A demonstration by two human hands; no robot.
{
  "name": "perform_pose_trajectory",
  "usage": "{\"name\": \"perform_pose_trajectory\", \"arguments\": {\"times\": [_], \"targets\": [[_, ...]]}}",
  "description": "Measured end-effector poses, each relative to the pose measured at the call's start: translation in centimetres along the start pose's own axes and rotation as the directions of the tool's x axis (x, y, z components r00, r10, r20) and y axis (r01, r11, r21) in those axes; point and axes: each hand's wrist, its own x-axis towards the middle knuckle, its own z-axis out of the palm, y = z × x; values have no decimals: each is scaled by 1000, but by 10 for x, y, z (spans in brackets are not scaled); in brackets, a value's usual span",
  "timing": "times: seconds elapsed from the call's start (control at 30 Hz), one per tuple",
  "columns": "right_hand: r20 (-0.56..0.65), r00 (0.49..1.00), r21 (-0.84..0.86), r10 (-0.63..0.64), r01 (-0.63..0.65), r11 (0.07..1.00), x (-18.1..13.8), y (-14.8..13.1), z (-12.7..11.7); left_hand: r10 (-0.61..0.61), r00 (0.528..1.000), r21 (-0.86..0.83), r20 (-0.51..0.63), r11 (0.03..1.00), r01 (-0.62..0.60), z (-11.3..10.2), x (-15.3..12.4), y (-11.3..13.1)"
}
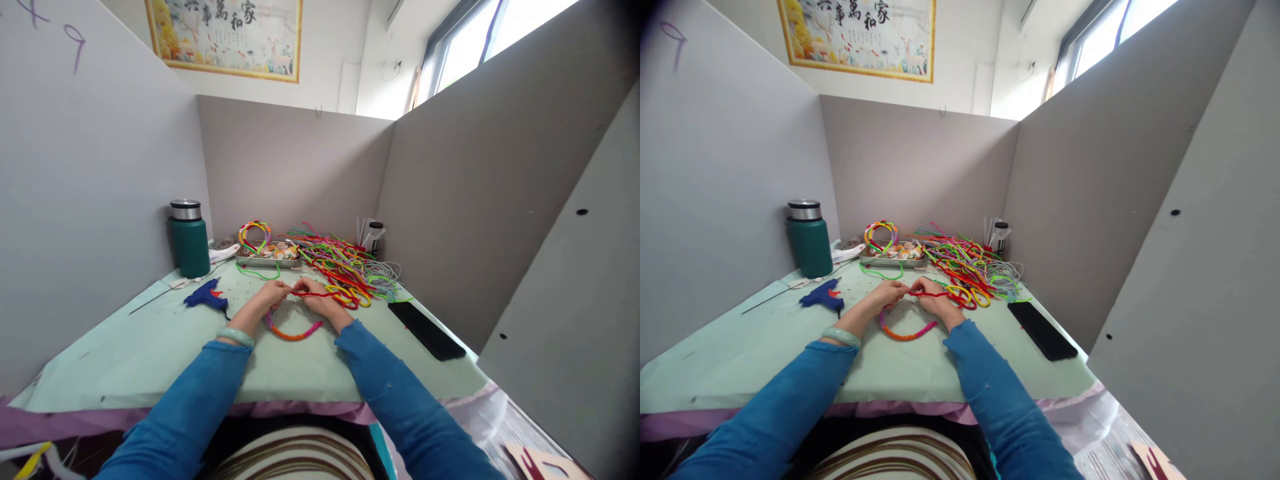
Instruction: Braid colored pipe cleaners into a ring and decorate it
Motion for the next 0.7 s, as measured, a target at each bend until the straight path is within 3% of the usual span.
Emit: {"name": "perform_pose_trajectory", "arguments": {"times": [0.13,0.7], "targets": [[12,999,-28,48,-48,998,0,-3,-2,-11,1000,1,2,1000,11,1,0,0],[27,999,-79,-21,23,997,1,1,-2,-7,1000,44,-8,999,8,0,-2,1]]}}
